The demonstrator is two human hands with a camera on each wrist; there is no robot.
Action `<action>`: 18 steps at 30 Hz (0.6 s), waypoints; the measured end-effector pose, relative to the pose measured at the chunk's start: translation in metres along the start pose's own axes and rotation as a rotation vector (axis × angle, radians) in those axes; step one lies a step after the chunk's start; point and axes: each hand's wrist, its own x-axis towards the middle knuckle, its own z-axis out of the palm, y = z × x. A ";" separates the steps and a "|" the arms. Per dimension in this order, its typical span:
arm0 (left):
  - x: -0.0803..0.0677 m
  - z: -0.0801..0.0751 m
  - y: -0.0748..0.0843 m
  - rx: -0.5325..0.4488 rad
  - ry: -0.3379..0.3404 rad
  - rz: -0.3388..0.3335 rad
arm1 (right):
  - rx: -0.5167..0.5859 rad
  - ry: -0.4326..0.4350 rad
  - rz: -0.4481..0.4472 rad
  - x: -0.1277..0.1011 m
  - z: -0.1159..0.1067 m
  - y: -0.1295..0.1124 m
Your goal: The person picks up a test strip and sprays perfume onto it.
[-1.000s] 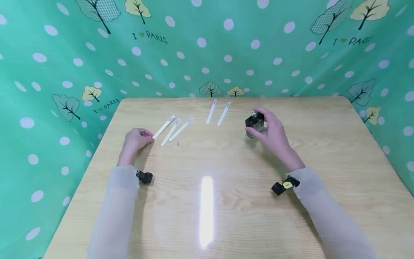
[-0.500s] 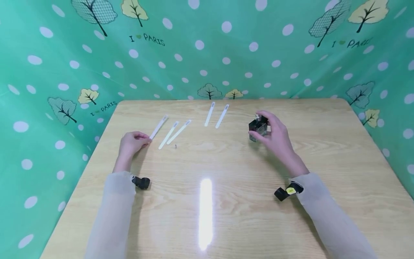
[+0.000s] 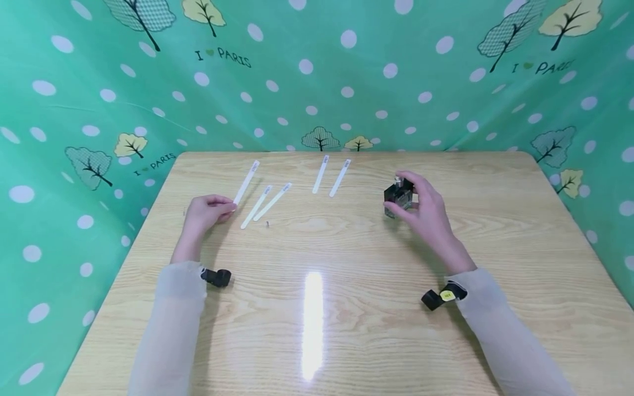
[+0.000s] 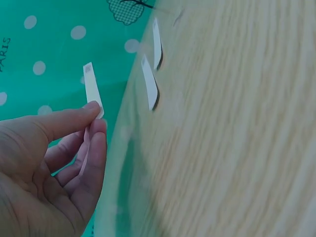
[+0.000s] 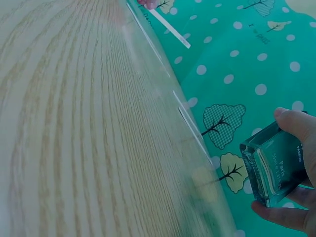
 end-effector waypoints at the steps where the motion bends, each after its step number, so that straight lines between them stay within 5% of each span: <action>1: 0.000 0.001 0.002 -0.010 -0.007 0.003 | 0.002 0.002 -0.001 -0.001 0.000 0.000; 18: -0.009 0.012 0.019 -0.014 -0.057 0.038 | 0.008 -0.045 0.016 0.000 0.007 -0.003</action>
